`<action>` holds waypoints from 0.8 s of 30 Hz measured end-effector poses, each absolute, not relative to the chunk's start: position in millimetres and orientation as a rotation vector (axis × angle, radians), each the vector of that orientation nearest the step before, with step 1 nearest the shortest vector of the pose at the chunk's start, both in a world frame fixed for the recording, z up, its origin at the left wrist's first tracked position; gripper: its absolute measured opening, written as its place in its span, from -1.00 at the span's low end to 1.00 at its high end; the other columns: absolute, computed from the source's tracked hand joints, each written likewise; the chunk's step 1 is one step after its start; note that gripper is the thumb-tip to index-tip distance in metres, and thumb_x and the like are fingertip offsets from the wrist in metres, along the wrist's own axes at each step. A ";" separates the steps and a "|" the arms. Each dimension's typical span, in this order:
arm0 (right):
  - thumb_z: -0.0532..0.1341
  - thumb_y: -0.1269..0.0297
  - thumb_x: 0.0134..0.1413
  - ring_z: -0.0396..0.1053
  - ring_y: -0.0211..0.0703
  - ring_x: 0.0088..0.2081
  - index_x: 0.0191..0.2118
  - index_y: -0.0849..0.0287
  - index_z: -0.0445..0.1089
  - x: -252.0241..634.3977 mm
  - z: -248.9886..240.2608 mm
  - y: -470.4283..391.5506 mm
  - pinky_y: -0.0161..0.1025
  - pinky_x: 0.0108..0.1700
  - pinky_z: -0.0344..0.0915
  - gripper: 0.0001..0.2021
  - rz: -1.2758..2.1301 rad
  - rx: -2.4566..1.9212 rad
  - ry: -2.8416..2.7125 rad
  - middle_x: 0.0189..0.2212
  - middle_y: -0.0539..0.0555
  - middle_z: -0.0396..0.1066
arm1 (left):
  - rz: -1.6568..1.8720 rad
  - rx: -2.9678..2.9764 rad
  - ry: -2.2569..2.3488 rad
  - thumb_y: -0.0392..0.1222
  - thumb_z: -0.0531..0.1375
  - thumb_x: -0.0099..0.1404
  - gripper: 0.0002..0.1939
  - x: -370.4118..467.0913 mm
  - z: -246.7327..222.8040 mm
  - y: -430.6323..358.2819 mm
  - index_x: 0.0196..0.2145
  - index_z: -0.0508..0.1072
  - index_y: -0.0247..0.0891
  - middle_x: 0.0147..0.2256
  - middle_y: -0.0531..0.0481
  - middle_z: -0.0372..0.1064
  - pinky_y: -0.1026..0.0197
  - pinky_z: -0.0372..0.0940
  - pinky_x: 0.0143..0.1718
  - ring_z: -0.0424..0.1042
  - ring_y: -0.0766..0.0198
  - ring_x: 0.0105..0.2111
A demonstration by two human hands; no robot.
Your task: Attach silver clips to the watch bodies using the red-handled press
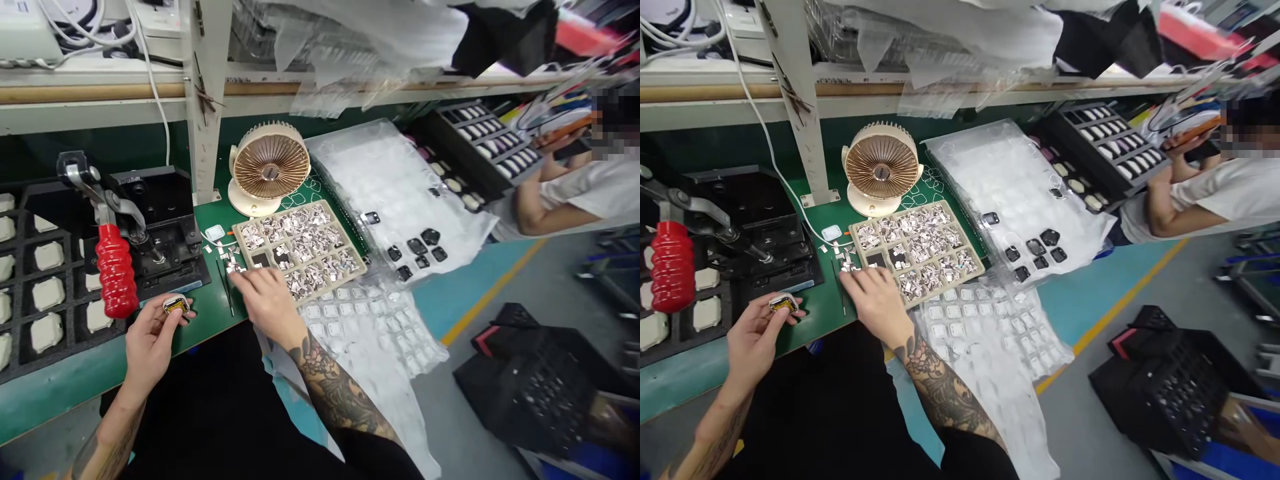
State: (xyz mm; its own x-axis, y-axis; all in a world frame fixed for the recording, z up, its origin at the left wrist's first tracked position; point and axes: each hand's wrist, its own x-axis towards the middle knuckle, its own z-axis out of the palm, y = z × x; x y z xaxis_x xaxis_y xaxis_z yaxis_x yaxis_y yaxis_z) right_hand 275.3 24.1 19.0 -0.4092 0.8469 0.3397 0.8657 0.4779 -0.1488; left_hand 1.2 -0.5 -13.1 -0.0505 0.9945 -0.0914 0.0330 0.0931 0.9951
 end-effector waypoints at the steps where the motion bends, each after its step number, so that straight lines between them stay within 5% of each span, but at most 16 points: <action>1: 0.12 0.53 0.45 0.39 0.00 -0.01 0.25 0.19 0.45 288.8 21.1 26.8 -0.01 0.04 0.29 -0.63 -0.092 -1.513 -2.266 -0.04 0.18 0.56 | 1.163 1.140 1.305 -0.01 0.37 0.49 -0.64 1.1 -13.6 -0.7 0.10 0.52 -0.27 -0.06 -0.20 0.70 0.09 0.59 -0.18 0.72 0.10 -0.24; 6: 0.20 0.32 0.46 0.36 0.08 -0.08 0.00 0.14 0.59 351.1 25.1 53.3 -0.01 -0.04 0.26 -0.80 -0.097 -1.910 -2.042 -0.14 0.18 0.52 | 1.179 1.125 1.275 -0.03 0.36 0.50 -0.64 2.5 -14.8 0.0 0.12 0.50 -0.25 -0.04 -0.20 0.69 0.12 0.58 -0.19 0.72 0.11 -0.22; 18: 0.19 0.27 0.44 0.53 0.06 -0.07 -0.07 0.14 0.58 357.5 0.5 58.6 -0.04 0.03 0.42 -0.81 0.009 -1.856 -1.810 -0.15 0.17 0.61 | 1.199 1.047 1.163 -0.05 0.32 0.55 -0.73 6.0 -12.2 0.1 0.06 0.40 -0.20 0.03 -0.24 0.64 0.15 0.51 -0.24 0.68 0.15 -0.22; 24: 0.26 0.22 0.46 0.59 -0.03 -0.13 0.00 0.07 0.67 345.0 13.1 48.1 -0.07 -0.06 0.49 -0.79 -0.059 -1.657 -1.810 -0.14 0.14 0.64 | 1.074 1.349 1.258 -0.04 0.29 0.56 -0.80 -0.6 -8.1 2.4 -0.01 0.57 -0.20 -0.26 -0.04 0.53 0.20 0.27 -0.36 0.40 0.29 -0.41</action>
State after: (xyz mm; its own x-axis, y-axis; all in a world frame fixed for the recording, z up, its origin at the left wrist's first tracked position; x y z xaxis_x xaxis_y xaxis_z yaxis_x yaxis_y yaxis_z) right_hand 345.0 48.1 13.1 0.0347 0.8674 0.4965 0.8978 0.1912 -0.3968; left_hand -0.6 2.4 -8.1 0.0788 0.9968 -0.0103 0.1460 -0.0013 0.9893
